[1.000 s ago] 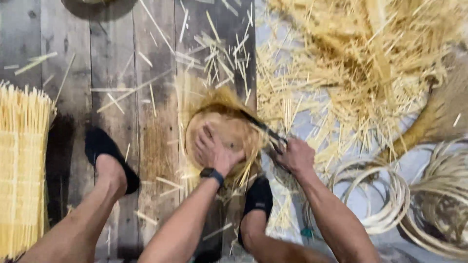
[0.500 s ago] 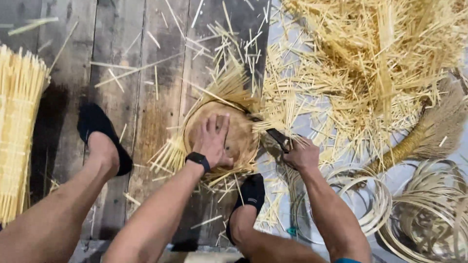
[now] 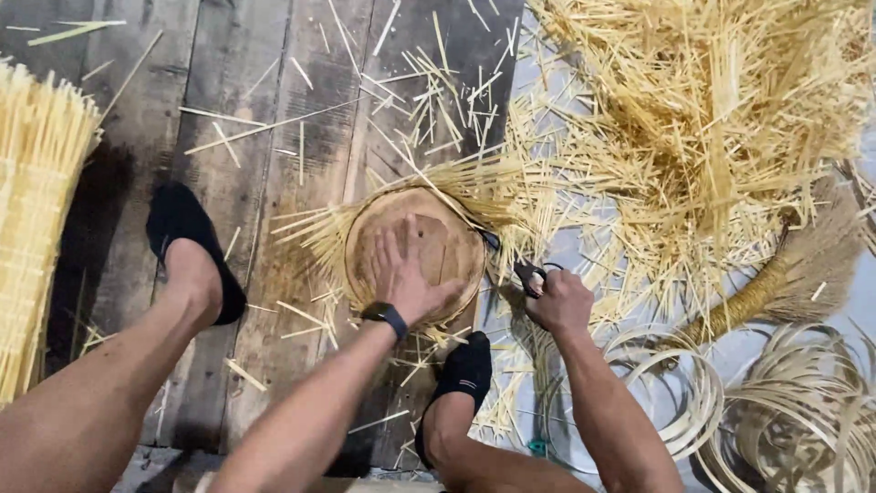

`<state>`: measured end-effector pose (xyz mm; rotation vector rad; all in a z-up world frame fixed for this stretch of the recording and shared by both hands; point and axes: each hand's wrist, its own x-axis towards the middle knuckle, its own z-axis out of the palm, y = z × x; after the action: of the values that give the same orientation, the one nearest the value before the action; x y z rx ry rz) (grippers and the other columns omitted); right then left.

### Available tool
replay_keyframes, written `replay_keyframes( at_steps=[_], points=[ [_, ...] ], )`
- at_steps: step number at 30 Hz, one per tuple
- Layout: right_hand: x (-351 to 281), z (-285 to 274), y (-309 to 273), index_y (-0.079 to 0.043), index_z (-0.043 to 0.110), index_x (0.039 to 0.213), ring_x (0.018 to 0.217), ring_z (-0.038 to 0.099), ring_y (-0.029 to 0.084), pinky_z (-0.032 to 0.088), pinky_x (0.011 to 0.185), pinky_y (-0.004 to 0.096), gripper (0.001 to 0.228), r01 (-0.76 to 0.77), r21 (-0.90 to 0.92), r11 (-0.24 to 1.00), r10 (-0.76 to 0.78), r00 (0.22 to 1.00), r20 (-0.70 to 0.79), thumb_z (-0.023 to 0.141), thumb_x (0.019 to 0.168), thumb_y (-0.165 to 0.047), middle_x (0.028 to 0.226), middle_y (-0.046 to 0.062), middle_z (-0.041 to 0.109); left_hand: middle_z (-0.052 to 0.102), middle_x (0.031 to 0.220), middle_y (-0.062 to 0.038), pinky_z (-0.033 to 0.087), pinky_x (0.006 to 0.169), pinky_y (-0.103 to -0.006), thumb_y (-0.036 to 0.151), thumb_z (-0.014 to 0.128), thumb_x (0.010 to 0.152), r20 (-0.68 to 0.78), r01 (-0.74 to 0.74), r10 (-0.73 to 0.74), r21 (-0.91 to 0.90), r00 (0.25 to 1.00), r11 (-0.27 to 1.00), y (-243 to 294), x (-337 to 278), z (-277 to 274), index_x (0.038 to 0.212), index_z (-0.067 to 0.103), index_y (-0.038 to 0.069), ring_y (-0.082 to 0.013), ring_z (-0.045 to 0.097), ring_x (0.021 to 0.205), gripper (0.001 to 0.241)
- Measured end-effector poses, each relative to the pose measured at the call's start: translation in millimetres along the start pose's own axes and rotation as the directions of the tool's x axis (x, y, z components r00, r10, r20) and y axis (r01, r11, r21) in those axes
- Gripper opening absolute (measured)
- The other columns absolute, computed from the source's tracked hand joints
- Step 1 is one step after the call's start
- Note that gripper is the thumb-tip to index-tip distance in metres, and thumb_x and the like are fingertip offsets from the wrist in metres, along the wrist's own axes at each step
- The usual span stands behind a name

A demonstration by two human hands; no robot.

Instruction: The person sits at a floor-level workspace and assembles a round bamboo sieve, pressing a woven bamboo mat into a circular bamboo frame and folding the protruding strip ends over the rim. They use scissors to trim the excess bamboo strips and rotate the sieve to work around its edge.

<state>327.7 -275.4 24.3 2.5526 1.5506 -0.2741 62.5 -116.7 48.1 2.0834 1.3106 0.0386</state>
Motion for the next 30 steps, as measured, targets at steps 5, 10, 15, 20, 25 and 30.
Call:
replay_keyframes(
  at_steps=[5,10,15,20,25,30],
  points=[
    [27,-39,-58,0.002,0.067,0.088,0.084,0.065,0.037,0.054,0.074,0.048,0.05,0.121,0.007,0.993,-0.118,0.979,-0.165,0.08,0.059,-0.037,0.087,0.021,0.067,0.022,0.156,-0.037,0.019,0.116,-0.066,0.05,0.092,0.065,-0.044,0.111,-0.11,0.024,0.993,0.993,5,-8,11,0.161,0.003,0.021,-0.0556,0.021,0.146,0.134],
    [31,-3,-28,-0.003,0.066,0.087,0.09,0.067,0.037,0.054,0.076,0.048,0.033,0.048,0.084,0.995,-0.045,0.998,-0.033,0.076,0.069,-0.028,0.091,0.019,0.069,0.024,0.156,-0.035,0.021,0.117,-0.0631,0.046,0.09,0.067,0.054,0.06,-0.065,0.083,0.996,0.995,1,-1,-18,0.163,0.005,0.024,-0.0538,0.024,0.144,0.13],
    [-9,17,10,-0.006,0.065,0.08,0.086,0.067,0.036,0.053,0.074,0.05,0.028,0.065,0.096,0.993,-0.055,0.993,-0.101,0.076,0.073,-0.031,0.085,0.015,0.068,0.03,0.155,-0.029,0.026,0.114,-0.0616,0.032,0.081,0.075,0.136,-0.226,0.204,0.172,0.97,0.959,-19,-14,-14,0.164,0.018,0.029,-0.0492,0.029,0.142,0.108],
    [26,-19,-49,-0.003,0.064,0.081,0.076,0.062,0.037,0.051,0.068,0.049,0.051,0.181,0.041,0.983,-0.162,0.943,-0.29,0.083,0.056,-0.043,0.079,0.017,0.063,0.035,0.152,-0.028,0.029,0.11,-0.0631,0.024,0.073,0.079,0.054,-0.272,0.267,0.233,0.962,0.934,-22,-5,-11,0.163,0.023,0.029,-0.0483,0.034,0.138,0.098],
    [23,17,-7,-0.014,0.065,0.084,0.083,0.063,0.032,0.051,0.073,0.047,0.044,0.171,0.12,0.978,-0.15,0.975,-0.166,0.086,0.08,-0.052,0.086,0.011,0.065,0.032,0.153,-0.025,0.03,0.108,-0.0641,0.023,0.073,0.074,0.216,-0.256,0.213,0.196,0.953,0.946,-8,-3,-45,0.16,0.022,0.033,-0.0472,0.033,0.138,0.1],
    [7,30,15,-0.013,0.066,0.091,0.086,0.065,0.032,0.054,0.075,0.046,0.037,0.206,0.065,0.976,-0.19,0.962,-0.198,0.084,0.07,-0.039,0.088,0.008,0.066,0.035,0.152,-0.022,0.032,0.1,-0.0689,0.018,0.07,0.081,0.191,-0.372,0.33,0.263,0.924,0.89,-19,-1,-23,0.161,0.026,0.042,-0.046,0.037,0.134,0.094]
  ],
)
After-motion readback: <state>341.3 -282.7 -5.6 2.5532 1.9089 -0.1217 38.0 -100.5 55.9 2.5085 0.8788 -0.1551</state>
